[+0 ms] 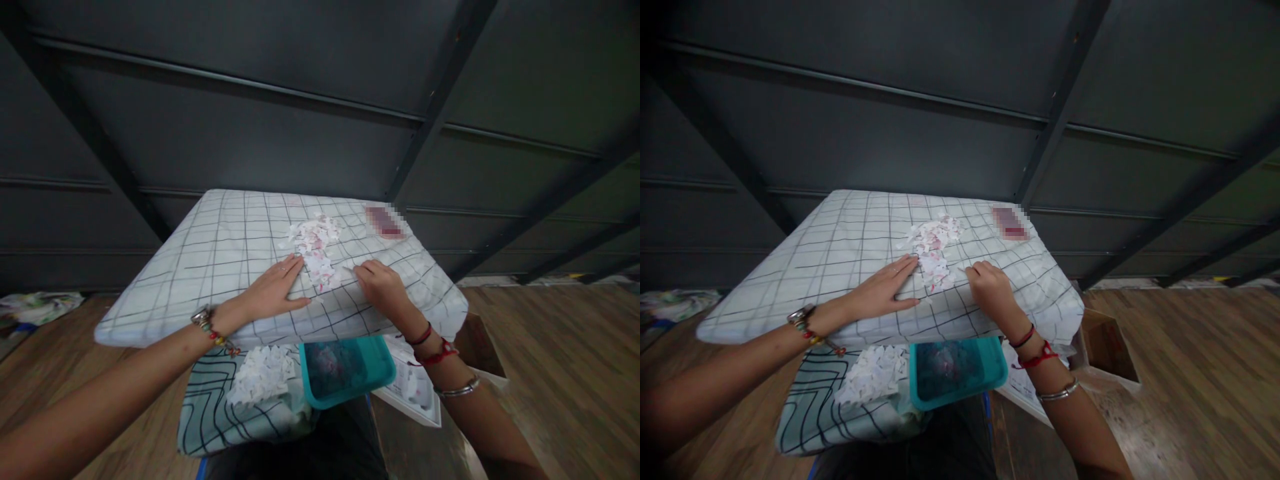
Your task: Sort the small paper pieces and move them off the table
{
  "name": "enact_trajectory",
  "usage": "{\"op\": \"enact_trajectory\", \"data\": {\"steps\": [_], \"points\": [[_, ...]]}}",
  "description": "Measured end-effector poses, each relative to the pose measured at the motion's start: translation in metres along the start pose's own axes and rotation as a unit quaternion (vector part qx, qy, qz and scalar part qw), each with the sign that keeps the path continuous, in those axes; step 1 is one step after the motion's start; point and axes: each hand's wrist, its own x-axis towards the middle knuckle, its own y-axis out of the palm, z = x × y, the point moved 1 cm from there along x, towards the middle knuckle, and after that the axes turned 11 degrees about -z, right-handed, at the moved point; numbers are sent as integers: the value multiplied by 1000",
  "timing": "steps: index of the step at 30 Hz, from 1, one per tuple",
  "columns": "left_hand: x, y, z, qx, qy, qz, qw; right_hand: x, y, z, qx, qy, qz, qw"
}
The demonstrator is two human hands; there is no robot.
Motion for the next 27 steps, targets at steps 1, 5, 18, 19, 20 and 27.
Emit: {"op": "enact_trajectory", "data": {"steps": [1,5,18,19,20,27], "points": [[0,0,0,2,-1,1,1000,0,-1,1,7,1,5,1000],[0,-1,-1,7,-1,3,1000,-2,-10,13,38,5,40,998],[1,-1,0,-18,-3,0,1000,3,-20,35,101,-29,65,992],[1,-1,0,-19,-3,0,1000,3,-21,37,113,-40,65,991],[1,0,0,-19,-2,1,1000,3,-23,39,125,-47,62,989],[0,-1,-1,-7,-3,2,1000,8,-21,37,103,-28,53,993]]}}
